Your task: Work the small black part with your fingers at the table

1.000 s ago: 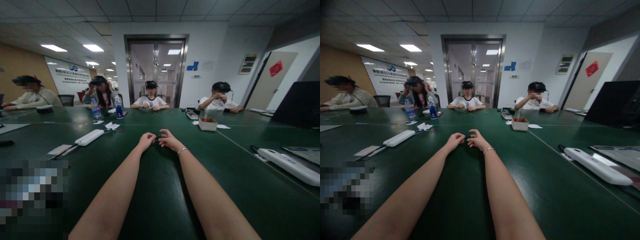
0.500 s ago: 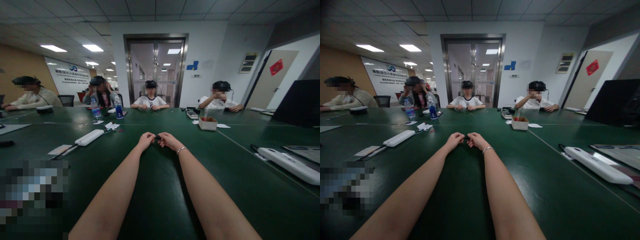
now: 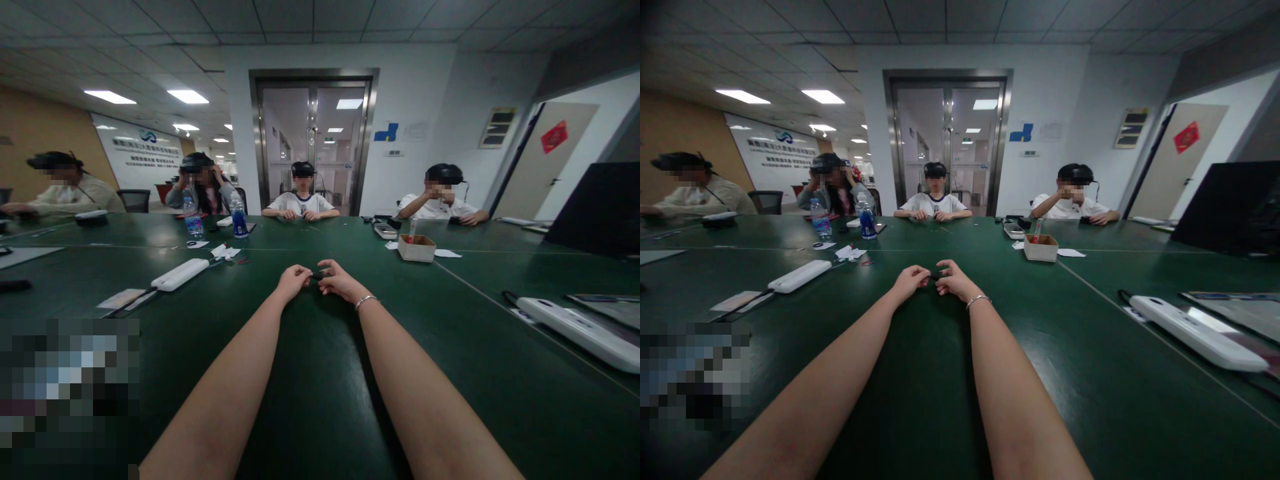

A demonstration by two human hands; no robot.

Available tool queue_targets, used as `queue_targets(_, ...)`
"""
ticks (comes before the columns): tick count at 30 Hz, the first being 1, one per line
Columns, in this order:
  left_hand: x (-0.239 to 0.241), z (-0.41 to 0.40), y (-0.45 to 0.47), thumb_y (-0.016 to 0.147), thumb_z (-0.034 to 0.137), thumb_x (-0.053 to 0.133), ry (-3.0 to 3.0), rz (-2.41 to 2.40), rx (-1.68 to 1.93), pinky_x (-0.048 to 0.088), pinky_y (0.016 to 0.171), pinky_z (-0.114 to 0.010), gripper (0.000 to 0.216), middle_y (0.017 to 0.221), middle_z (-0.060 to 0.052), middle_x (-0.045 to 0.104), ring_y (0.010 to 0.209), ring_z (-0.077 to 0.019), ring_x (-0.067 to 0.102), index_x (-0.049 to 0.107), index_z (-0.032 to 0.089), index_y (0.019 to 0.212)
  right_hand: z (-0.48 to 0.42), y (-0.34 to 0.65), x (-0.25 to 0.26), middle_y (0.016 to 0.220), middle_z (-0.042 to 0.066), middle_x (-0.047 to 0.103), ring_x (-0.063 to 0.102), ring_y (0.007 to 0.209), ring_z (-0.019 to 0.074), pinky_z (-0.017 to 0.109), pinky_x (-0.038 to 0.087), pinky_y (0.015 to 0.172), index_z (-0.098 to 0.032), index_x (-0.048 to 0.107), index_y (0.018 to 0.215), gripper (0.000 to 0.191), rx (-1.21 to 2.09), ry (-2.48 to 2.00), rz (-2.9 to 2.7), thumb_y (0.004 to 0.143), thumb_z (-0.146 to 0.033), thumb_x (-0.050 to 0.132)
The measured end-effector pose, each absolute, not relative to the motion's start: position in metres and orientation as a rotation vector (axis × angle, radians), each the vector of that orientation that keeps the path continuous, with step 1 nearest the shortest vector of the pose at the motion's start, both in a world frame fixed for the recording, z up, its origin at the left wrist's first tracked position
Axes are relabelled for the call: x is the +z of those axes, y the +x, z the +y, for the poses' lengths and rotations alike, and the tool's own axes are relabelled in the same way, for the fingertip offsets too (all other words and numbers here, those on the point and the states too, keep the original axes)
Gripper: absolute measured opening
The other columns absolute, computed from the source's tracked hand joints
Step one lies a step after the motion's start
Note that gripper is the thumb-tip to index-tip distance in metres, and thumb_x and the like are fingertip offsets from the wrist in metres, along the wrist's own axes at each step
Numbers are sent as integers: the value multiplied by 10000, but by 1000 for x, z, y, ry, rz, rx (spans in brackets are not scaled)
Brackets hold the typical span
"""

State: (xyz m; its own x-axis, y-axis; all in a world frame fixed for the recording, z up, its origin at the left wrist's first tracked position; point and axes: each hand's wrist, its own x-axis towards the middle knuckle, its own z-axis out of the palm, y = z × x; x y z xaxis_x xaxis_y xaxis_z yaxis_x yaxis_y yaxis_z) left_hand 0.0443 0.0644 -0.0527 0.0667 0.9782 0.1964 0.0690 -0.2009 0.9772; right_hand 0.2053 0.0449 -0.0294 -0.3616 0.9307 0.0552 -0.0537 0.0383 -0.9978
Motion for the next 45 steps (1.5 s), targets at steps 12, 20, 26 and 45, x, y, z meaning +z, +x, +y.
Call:
queue_targets(12, -53, 65, 43, 732, 218, 618, 1418, 1094, 1272, 468, 574, -222, 108, 643, -25, 599, 585, -99, 557, 592, 115, 753, 46, 204, -30, 656, -44, 526, 543, 431, 72, 172, 476, 390, -201, 427, 1026, 256, 1490, -961, -1424, 818, -91, 526)
queue_targets(20, -52, 64, 44, 727, 222, 615, 1415, 1093, 1277, 463, 589, -225, 116, 648, -26, 596, 598, -100, 557, 594, 113, 757, 47, 203, -29, 616, -8, 541, 557, 444, 86, 165, 473, 395, -155, 452, 970, 101, 1516, -1033, -1372, 883, -190, 491)
queue_targets(26, -57, 67, 44, 755, 373, 558, 1606, 1164, 1210, 401, 487, -196, 252, 556, 2, 550, 488, -87, 495, 565, 136, 667, 47, 205, -29, 620, -14, 551, 543, 434, 75, 168, 478, 419, -165, 472, 971, 116, 1542, -984, -1342, 868, -113, 470)
queue_targets(45, -47, 55, 50, 780, 188, 473, 1580, 1140, 1167, 389, 449, -184, 187, 634, 22, 531, 465, -75, 507, 532, 166, 955, 48, 207, -31, 608, 22, 578, 555, 467, 86, 177, 486, 474, -132, 522, 943, 101, 1579, -970, -1317, 869, -96, 463)
